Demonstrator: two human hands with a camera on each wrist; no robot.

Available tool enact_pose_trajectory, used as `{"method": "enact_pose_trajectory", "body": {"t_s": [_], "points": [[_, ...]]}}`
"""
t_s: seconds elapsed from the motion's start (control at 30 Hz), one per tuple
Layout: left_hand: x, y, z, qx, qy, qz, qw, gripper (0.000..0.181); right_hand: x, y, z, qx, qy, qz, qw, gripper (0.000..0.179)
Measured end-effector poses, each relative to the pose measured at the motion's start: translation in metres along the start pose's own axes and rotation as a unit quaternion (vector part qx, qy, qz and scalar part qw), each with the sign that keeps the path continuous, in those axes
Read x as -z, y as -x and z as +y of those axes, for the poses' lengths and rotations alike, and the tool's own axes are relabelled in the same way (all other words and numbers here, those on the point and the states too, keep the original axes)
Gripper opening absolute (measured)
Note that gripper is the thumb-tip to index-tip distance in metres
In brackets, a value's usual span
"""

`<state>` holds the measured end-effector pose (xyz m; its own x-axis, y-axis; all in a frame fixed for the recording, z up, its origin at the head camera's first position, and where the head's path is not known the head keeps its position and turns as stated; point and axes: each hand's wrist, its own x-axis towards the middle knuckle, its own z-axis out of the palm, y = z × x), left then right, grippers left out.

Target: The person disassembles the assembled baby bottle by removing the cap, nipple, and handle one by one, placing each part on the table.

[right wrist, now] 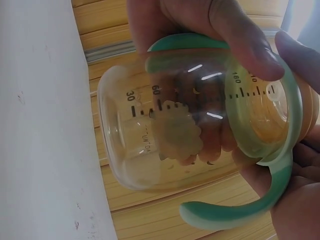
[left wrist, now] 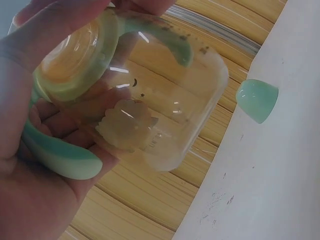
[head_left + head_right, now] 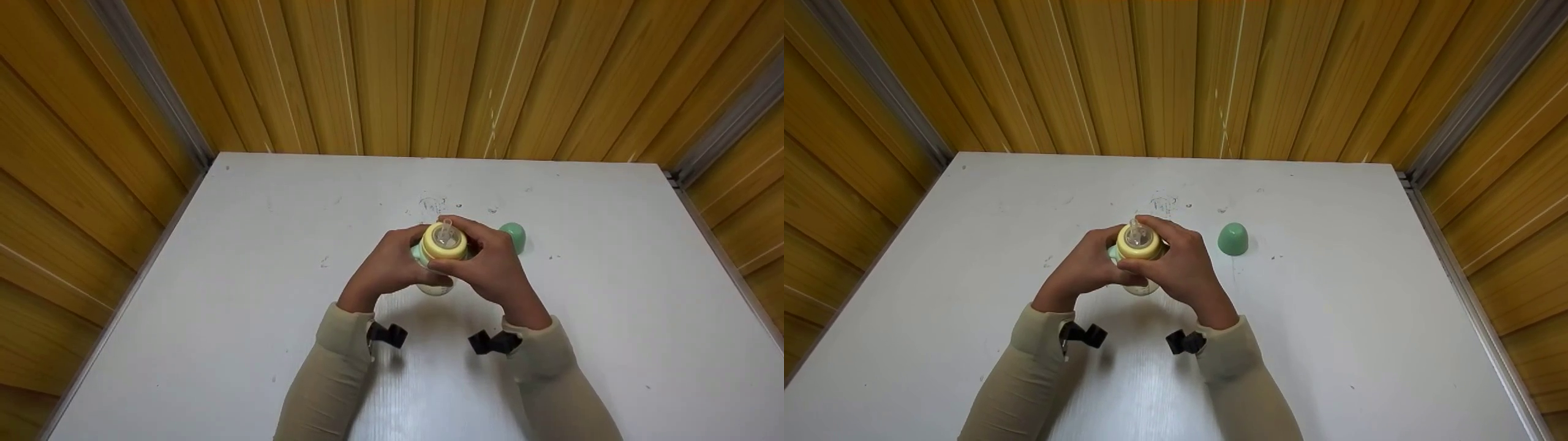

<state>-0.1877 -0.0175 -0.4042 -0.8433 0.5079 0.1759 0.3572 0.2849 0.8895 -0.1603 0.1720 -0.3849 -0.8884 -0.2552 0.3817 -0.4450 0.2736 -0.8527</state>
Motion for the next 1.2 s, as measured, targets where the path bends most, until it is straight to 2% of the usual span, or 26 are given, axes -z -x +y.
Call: {"method": "enact_pose_trajectory", "body": {"t_s": [0.23, 0.47, 1.0, 1.2], "points": [[0.0005, 0.0003, 0.0009, -0.005, -0.003, -0.001, 1.0, 0.064, 0.0016, 0.0, -0.0004, 0.004, -0.012, -0.01, 0.9999, 0.064], [0.0021, 0.001, 0.0012, -0.005, 0.0, -0.011, 0.9999, 0.067, 0.0025, 0.0007, -0.0017, 0.005, 0.005, -0.015, 0.9999, 0.065], [0.0036, 0.0024, 0.0009, -0.006, -0.001, -0.03, 0.9995, 0.066, 0.004, 0.0011, -0.003, 0.005, 0.005, -0.029, 0.9995, 0.063], [0.0037, 0.0023, 0.0003, -0.015, 0.003, -0.037, 0.9992, 0.064, 0.0053, 0.0014, -0.003, 0.018, -0.005, -0.033, 0.9993, 0.064]]}}
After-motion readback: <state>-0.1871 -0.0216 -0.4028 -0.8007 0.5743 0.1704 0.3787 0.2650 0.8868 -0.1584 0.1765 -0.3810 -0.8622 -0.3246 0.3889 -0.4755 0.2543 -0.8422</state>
